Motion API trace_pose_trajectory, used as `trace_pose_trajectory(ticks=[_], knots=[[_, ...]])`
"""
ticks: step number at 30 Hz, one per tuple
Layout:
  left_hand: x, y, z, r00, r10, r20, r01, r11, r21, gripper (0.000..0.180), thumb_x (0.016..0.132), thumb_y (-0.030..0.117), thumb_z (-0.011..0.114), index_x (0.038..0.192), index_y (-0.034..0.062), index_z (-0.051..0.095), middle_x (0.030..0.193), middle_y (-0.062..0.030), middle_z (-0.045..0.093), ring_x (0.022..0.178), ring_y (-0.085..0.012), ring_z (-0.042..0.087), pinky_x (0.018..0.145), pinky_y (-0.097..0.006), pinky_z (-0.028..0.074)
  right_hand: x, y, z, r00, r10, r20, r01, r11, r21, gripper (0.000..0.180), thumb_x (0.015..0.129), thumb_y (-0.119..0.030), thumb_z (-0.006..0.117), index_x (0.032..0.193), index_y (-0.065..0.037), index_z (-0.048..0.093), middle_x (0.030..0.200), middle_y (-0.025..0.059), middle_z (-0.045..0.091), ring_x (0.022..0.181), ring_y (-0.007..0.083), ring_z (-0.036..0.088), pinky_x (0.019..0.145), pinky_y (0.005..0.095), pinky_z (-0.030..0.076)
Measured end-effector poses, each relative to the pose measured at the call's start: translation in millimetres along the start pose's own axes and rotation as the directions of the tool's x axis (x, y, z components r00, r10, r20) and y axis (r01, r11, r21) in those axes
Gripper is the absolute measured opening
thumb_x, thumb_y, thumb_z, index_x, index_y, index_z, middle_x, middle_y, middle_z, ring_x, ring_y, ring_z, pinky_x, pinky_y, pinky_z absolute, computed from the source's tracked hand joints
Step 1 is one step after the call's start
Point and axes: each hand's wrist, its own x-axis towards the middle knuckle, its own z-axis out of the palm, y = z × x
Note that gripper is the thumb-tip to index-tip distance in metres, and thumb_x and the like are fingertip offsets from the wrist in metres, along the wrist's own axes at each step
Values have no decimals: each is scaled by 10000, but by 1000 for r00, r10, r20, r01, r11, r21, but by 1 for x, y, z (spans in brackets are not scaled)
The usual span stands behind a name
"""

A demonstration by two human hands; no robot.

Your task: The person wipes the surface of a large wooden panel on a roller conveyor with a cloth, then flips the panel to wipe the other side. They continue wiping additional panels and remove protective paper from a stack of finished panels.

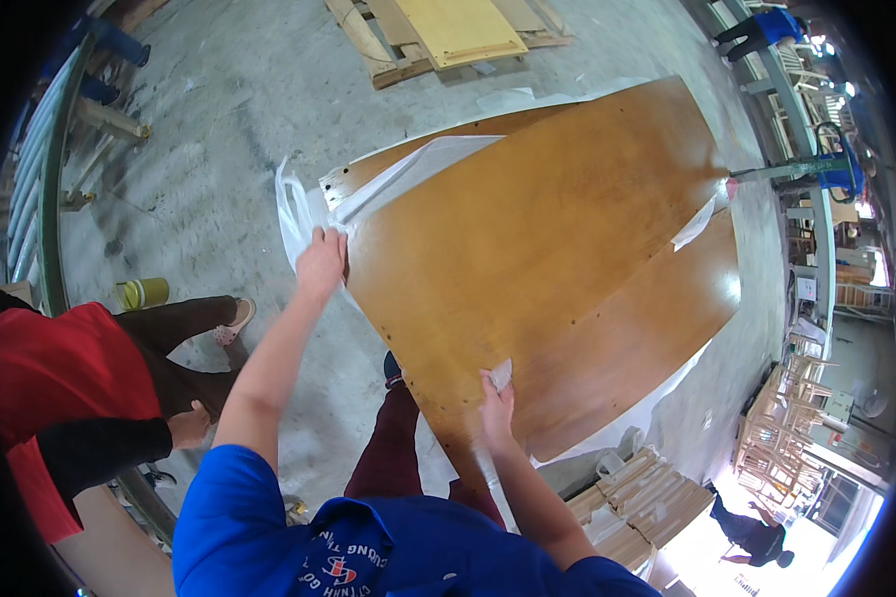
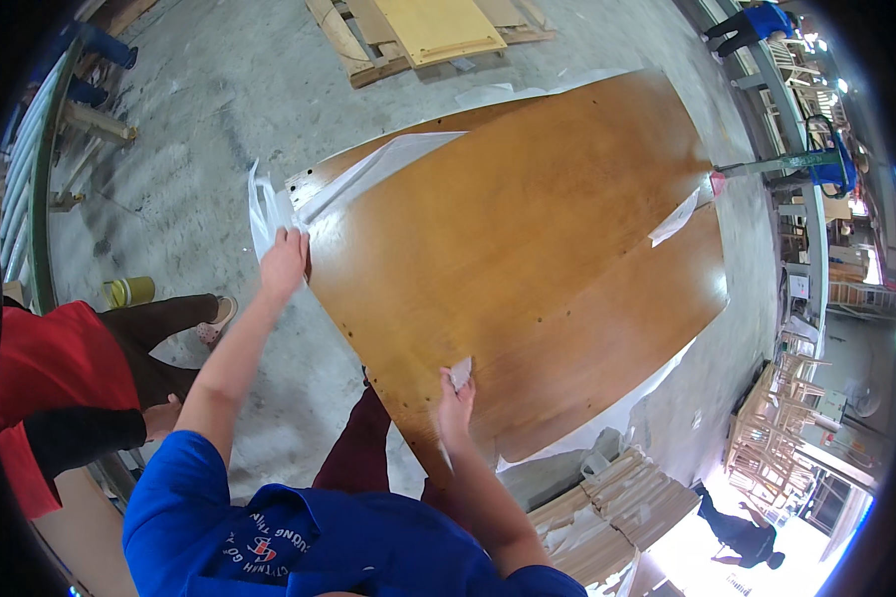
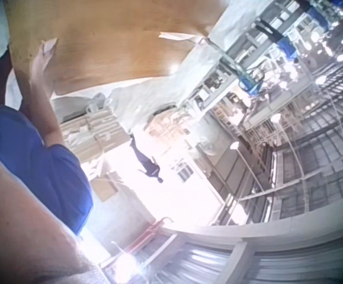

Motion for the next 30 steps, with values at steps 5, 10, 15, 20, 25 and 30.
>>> trace_pose_trajectory(ticks=[5, 10, 15, 20, 25, 30], knots=[[-85, 14, 4, 982, -26, 186, 53, 989, -140, 357, 906, 373, 415, 880, 28, 505, 922, -192, 505, 712, -377, 583, 621, -452, 475, -7, 20, -54, 952, -165, -259, 141, 984, -110, 217, 847, -156, 575, 996, 2, 565, 1001, 54, 568, 964, 139, 506, 842, 254, 381], [-100, 15, 9, 894, -99, 438, 264, 904, -335, 508, 887, 487, 398, 863, -4, 523, 830, -228, 587, 794, -406, 577, 718, -462, 443, -2, 18, -84, 969, -14, -245, 31, 997, 64, 235, 846, -172, 573, 1003, 4, 563, 970, 40, 566, 912, 136, 501, 814, 262, 379], [-118, 32, 10, 877, -29, 480, 99, 988, -121, 605, 885, 555, 306, 913, 2, 549, 871, -236, 612, 865, -401, 573, 735, -481, 431, 4, 47, -99, 956, -59, -287, 74, 996, 43, 233, 826, -197, 588, 940, 6, 595, 1011, 69, 557, 942, 180, 505, 851, 282, 374], [-225, 66, 33, 844, 1, 536, 115, 977, -182, 564, 891, 532, 321, 899, 15, 544, 848, -242, 603, 847, -400, 570, 712, -483, 430, -23, 78, -173, 873, -277, -401, 180, 948, -262, 272, 795, -216, 603, 951, 6, 617, 1182, 155, 476, 1095, 293, 448, 930, 338, 349], [-334, 79, 45, 828, -18, 560, 154, 968, -197, 531, 898, 505, 333, 883, 12, 531, 815, -249, 589, 813, -419, 556, 687, -493, 415, -68, 119, -240, 895, -245, -373, 185, 964, -190, 282, 836, -195, 564, 1018, 18, 598, 1261, 110, 442, 1182, 246, 396, 991, 313, 305], [-432, 79, 52, 831, -106, 546, 235, 957, -170, 493, 909, 456, 329, 925, 6, 529, 838, -251, 591, 840, -428, 550, 718, -492, 416, -114, 174, -282, 907, -271, -322, 235, 961, -147, 337, 870, -170, 518, 1157, 5, 515, 1271, 73, 457, 1171, 193, 411, 977, 297, 315]])
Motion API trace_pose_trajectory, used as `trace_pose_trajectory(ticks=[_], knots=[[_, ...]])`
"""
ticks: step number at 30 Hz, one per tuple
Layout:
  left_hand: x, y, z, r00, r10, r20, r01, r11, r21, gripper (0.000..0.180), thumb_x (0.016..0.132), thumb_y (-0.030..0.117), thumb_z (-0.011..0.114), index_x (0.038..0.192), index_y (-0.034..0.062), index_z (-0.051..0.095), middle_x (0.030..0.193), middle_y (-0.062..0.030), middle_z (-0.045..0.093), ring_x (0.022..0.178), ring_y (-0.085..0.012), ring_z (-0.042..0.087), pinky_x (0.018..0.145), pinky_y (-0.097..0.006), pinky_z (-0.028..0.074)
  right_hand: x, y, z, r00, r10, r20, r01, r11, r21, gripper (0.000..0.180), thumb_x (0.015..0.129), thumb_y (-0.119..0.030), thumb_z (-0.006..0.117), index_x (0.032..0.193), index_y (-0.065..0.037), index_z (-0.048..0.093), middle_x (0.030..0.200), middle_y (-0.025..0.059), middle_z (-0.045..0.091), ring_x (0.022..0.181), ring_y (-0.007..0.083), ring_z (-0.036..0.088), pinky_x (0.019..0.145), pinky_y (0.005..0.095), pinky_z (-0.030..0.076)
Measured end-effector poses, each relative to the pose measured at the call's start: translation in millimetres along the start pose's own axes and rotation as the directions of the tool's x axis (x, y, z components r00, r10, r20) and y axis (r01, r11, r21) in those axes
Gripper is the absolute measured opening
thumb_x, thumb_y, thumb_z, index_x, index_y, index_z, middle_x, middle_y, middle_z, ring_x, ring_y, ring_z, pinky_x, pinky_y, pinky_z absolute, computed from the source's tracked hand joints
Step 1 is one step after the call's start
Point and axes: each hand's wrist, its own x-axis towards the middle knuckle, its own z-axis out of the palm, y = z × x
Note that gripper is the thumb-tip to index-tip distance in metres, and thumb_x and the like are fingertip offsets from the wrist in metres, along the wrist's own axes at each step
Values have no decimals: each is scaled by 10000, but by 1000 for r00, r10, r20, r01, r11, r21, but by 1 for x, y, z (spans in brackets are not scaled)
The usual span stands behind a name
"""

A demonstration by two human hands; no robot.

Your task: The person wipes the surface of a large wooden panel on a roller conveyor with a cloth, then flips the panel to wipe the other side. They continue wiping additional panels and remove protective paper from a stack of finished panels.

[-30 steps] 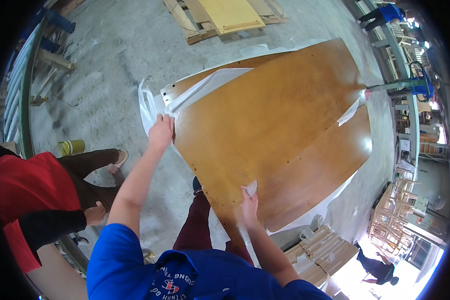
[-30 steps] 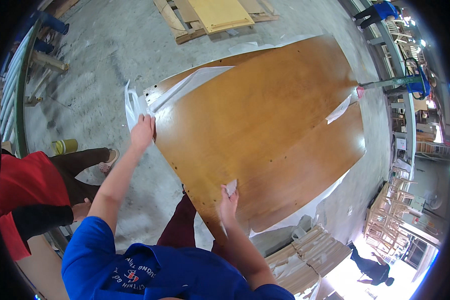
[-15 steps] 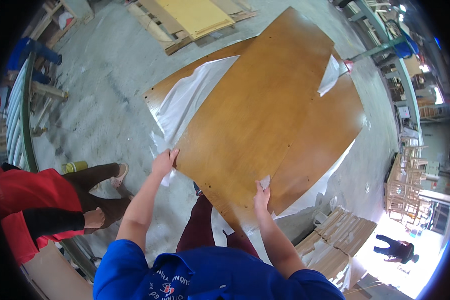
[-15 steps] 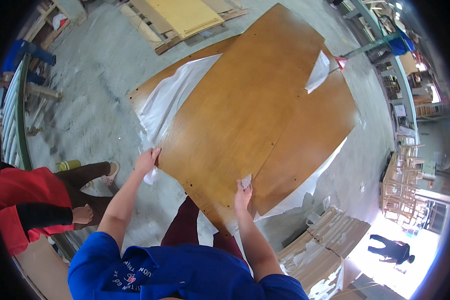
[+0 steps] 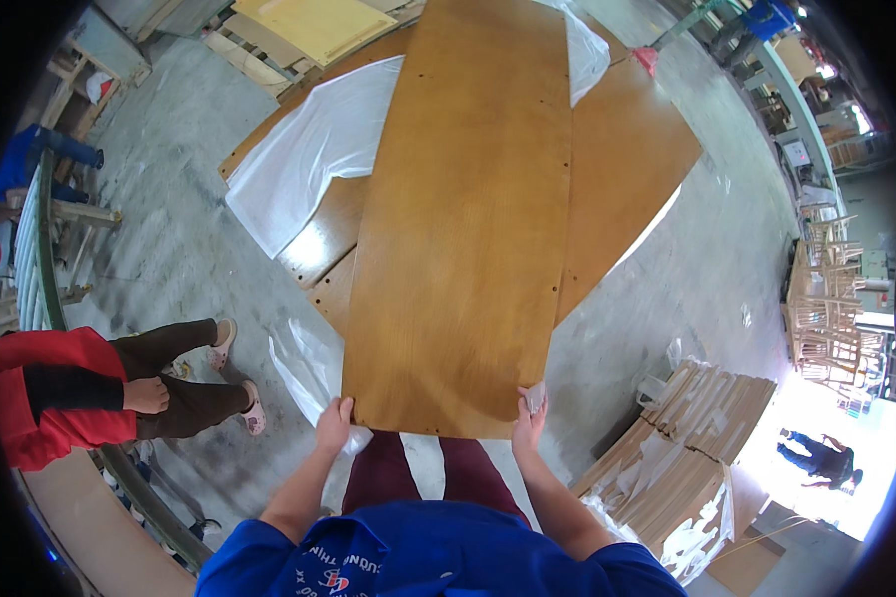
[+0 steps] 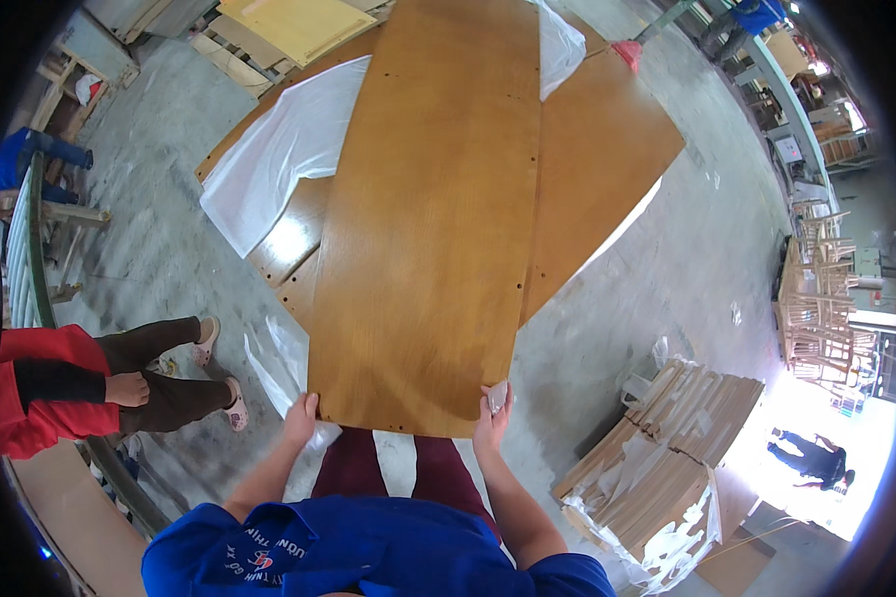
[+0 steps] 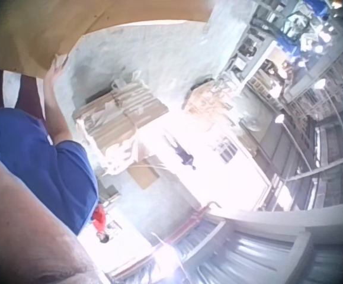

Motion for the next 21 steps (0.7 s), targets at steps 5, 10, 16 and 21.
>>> trace_pose_trajectory(ticks=[5, 10, 16, 21], knots=[[-83, -12, 75, 974, -109, 197, 92, 991, 98, 494, 905, 450, 324, 1020, 14, 523, 901, -249, 599, 882, -416, 558, 766, -483, 424, -3, 29, -44, 955, 262, -142, -219, 940, 261, 435, 888, -177, 491, 1281, -10, 403, 1294, 62, 454, 1149, 162, 431, 962, 279, 326], [-122, 11, 138, 596, 114, 795, -464, 857, 225, 544, 882, 493, 348, 1110, 27, 515, 953, -196, 623, 893, -375, 587, 777, -468, 449, 43, 71, -107, 874, 41, -484, 31, 990, 140, 458, 908, -244, 451, 1278, 23, 411, 1307, 133, 429, 1207, 248, 388, 1009, 330, 261], [-114, 59, 159, 427, 24, 904, -566, 787, 246, 465, 865, 470, 404, 929, 56, 607, 859, -174, 637, 800, -326, 614, 711, -420, 476, 57, 63, -142, 801, 191, -568, -138, 981, 136, 420, 934, -259, 427, 1298, -52, 408, 1322, 113, 416, 1196, 242, 394, 1003, 325, 292], [-73, 50, 108, 729, 183, 660, -368, 917, 152, 436, 830, 461, 492, 781, 37, 578, 744, -133, 629, 711, -274, 599, 648, -383, 453, -4, 97, -136, 509, 237, -827, -62, 969, 240, 444, 941, -246, 373, 1342, -59, 345, 1366, 112, 365, 1199, 244, 402, 963, 334, 337]])
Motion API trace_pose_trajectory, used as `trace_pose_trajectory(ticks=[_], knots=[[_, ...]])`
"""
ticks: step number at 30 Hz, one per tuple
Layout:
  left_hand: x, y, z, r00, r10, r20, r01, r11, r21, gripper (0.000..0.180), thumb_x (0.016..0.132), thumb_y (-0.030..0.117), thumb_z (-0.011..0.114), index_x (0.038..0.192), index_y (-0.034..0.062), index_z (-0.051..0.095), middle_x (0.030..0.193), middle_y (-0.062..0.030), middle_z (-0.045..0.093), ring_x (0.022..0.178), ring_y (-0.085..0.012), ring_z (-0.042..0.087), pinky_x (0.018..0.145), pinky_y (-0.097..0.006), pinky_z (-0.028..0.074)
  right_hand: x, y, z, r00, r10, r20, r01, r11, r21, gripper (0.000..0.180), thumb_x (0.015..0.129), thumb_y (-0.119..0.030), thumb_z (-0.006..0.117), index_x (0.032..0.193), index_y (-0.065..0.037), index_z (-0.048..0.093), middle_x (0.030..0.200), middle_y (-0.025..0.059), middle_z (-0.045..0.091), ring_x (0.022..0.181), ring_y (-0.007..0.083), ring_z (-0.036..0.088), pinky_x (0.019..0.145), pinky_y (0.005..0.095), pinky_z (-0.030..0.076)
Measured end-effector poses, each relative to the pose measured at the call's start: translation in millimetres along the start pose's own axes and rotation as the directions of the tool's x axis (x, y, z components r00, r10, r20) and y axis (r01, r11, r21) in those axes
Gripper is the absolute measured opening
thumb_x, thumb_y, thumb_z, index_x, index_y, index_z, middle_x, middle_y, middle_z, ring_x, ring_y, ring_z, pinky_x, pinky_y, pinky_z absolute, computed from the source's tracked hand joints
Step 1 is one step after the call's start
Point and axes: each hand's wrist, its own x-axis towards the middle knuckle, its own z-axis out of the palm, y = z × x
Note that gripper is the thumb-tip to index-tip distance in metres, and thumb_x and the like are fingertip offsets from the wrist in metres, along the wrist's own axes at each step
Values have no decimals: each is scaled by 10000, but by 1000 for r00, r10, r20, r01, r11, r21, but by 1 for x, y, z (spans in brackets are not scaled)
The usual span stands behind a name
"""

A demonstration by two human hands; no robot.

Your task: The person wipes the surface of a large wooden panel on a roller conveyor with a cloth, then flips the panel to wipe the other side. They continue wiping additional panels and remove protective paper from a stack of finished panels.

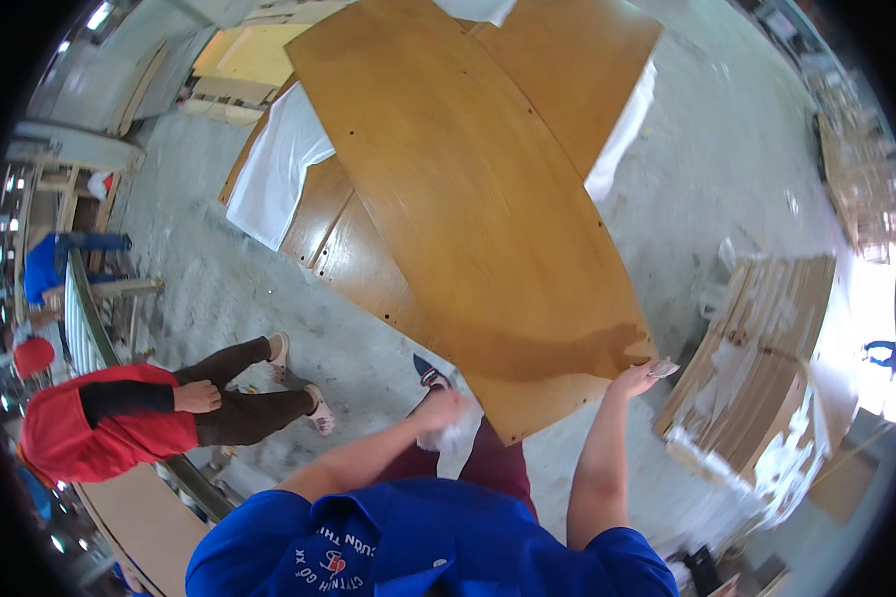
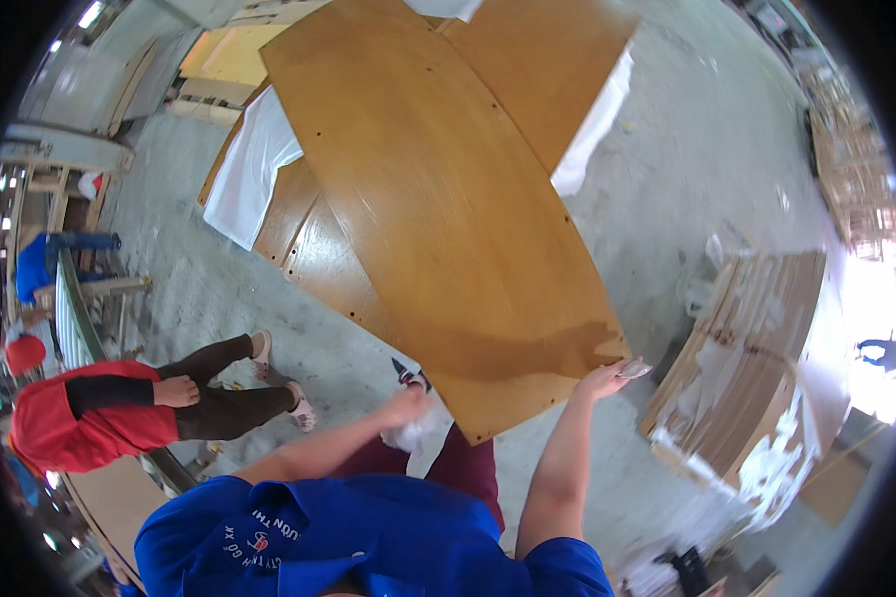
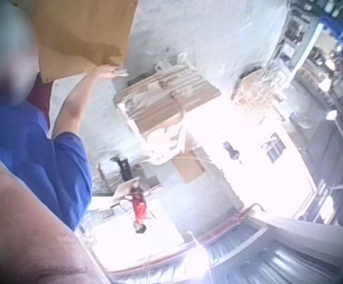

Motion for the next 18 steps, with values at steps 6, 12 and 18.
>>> trace_pose_trajectory(ticks=[6, 12, 18], knots=[[23, -38, -81, 946, -62, -320, -11, 975, -221, 383, 840, 423, 513, 801, 48, 581, 730, -56, 609, 672, -186, 552, 613, -352, 422, -93, 15, -29, 861, 502, -80, -474, 850, 230, 479, 929, -299, 407, 1342, -72, 321, 1369, 97, 340, 1211, 256, 378, 970, 355, 351], [59, -22, -133, 853, -199, -482, -188, 746, -640, 449, 842, 476, 524, 868, 32, 590, 862, -78, 612, 711, -190, 551, 704, -313, 433, -104, -6, -60, 747, 647, 155, -650, 660, 377, 554, 898, -362, 456, 1348, -88, 288, 1392, 74, 282, 1223, 262, 355, 1002, 399, 319], [81, 6, -207, 910, -287, -299, -98, 552, -828, 612, 807, 547, 546, 1030, -23, 559, 947, -126, 602, 822, -226, 591, 703, -348, 484, -119, -3, -58, 760, 647, 66, -621, 692, 367, 485, 905, -354, 428, 1316, -108, 351, 1369, 76, 324, 1214, 259, 372, 978, 397, 350]])
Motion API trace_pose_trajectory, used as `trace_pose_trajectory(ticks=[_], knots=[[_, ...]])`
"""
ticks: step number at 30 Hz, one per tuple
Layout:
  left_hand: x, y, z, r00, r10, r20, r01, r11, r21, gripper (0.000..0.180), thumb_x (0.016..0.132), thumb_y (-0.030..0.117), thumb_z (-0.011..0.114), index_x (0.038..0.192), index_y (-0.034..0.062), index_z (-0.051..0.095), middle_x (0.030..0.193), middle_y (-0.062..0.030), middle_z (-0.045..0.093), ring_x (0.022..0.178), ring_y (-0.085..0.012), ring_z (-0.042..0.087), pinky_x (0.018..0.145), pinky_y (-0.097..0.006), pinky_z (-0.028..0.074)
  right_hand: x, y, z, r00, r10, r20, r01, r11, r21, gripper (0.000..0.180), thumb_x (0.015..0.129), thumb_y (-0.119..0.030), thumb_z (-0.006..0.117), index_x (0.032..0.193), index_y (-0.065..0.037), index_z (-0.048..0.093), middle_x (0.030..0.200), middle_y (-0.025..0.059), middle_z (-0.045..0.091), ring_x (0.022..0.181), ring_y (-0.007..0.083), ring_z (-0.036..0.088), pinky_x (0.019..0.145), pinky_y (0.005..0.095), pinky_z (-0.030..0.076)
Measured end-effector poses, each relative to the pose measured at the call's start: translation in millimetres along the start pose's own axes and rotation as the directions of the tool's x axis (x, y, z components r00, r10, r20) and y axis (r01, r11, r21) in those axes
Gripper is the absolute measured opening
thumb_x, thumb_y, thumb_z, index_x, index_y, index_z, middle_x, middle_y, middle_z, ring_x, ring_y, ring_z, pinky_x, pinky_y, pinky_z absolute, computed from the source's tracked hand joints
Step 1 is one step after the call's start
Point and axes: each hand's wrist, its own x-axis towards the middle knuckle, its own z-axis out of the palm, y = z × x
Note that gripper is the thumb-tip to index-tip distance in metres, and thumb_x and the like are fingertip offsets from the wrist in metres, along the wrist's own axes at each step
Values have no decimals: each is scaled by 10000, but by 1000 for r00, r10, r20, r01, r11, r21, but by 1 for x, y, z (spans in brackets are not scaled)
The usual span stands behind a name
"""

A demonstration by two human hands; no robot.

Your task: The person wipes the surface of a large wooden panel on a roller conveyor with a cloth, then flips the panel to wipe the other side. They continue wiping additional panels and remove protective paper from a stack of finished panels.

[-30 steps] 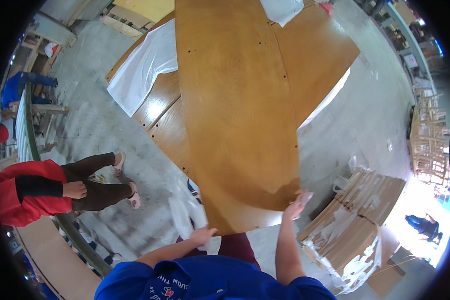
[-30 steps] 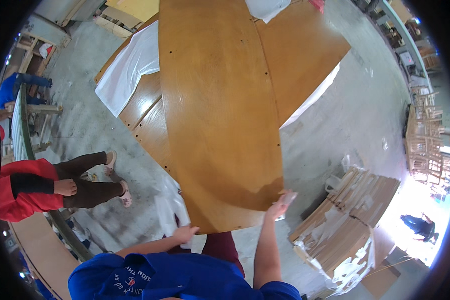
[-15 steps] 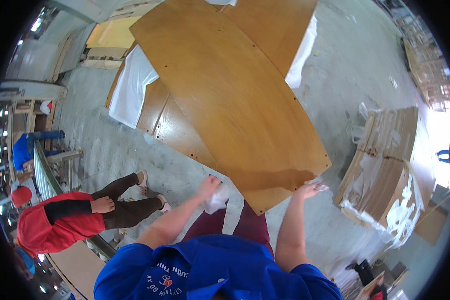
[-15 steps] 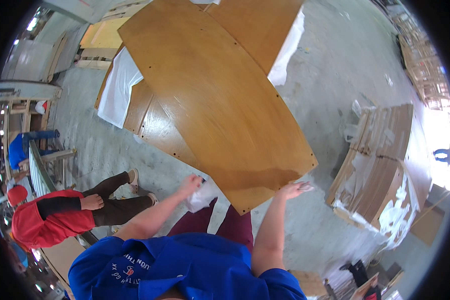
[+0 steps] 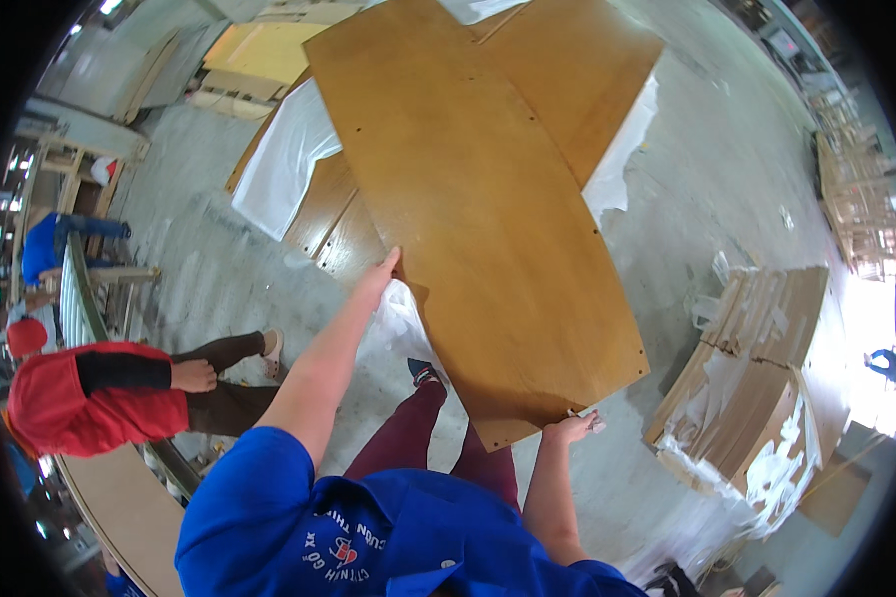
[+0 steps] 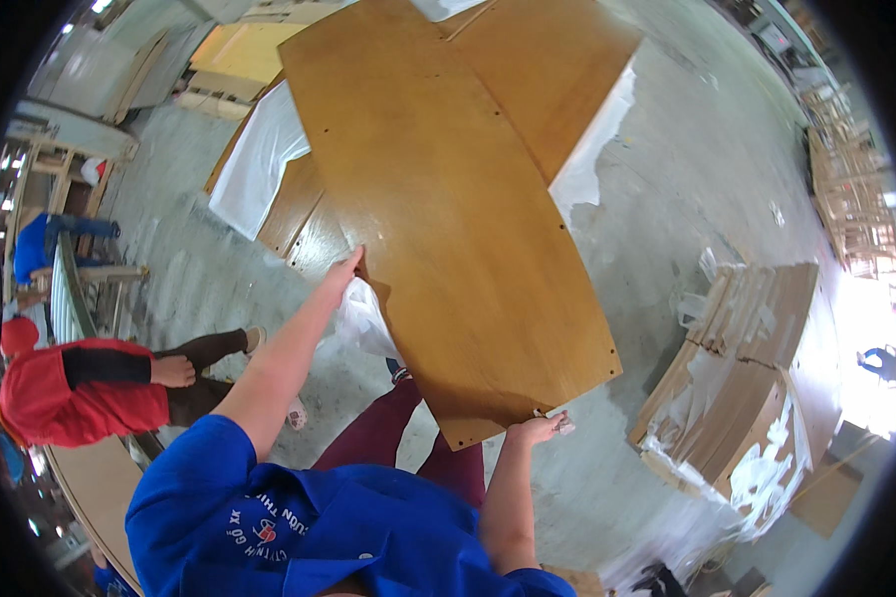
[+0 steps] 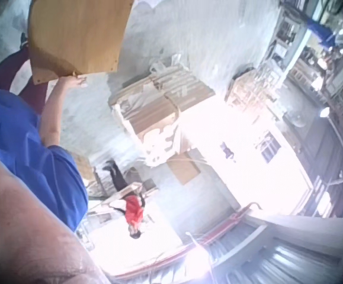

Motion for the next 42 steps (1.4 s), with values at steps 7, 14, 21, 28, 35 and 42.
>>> trace_pose_trajectory(ticks=[7, 14, 21, 28, 35, 42], knots=[[-3, -5, -4, 977, 32, 209, -53, 994, 93, 686, 816, 555, 526, 1177, -27, 499, 1088, -134, 576, 939, -204, 557, 807, -346, 448, 16, 8, 5, 987, -116, -109, 106, 990, -89, 489, 888, -357, 443, 1286, -75, 399, 1330, 94, 385, 1133, 265, 450, 960, 386, 372], [-9, -41, 17, 982, 127, 137, -115, 989, -95, 641, 837, 528, 515, 1181, -13, 502, 1109, -113, 574, 994, -198, 535, 860, -324, 411, 26, -18, -7, 991, -111, -69, 109, 993, -35, 519, 877, -352, 466, 1290, -47, 389, 1335, 97, 376, 1160, 276, 424, 947, 399, 381], [-53, -72, 20, 984, 164, 65, -156, 981, -116, 499, 858, 440, 538, 1059, -16, 561, 943, -55, 602, 830, -130, 528, 731, -286, 423, 54, -8, -30, 979, -194, -69, 191, 980, -56, 425, 876, -308, 458, 1212, -50, 489, 1251, 115, 461, 1110, 245, 454, 933, 368, 369], [-120, -160, 5, 989, -42, 142, 66, 984, -167, 536, 861, 482, 507, 1174, 47, 501, 1044, -24, 569, 933, -119, 498, 782, -288, 388, 103, -22, -71, 937, -347, 37, 346, 914, -213, 430, 886, -290, 426, 1213, -21, 497, 1221, 97, 485, 1076, 215, 469, 866, 329, 390], [-133, -187, 4, 993, -76, 87, 89, 983, -163, 611, 852, 502, 513, 1239, 34, 447, 1187, -54, 528, 1038, -176, 492, 851, -318, 377, 109, -51, -24, 942, -280, 183, 325, 896, -303, 404, 886, -312, 449, 1212, -84, 522, 1197, 35, 496, 966, 146, 481, 786, 288, 383], [-108, -153, 28, 997, -18, -79, 16, 1000, -27, 588, 850, 509, 508, 1167, 14, 512, 1081, -64, 589, 915, -162, 559, 727, -305, 446, 99, -73, 66, 907, -286, 310, 356, 913, -199, 415, 884, -363, 467, 1215, -123, 529, 1186, 31, 479, 993, 164, 449, 830, 302, 368]])
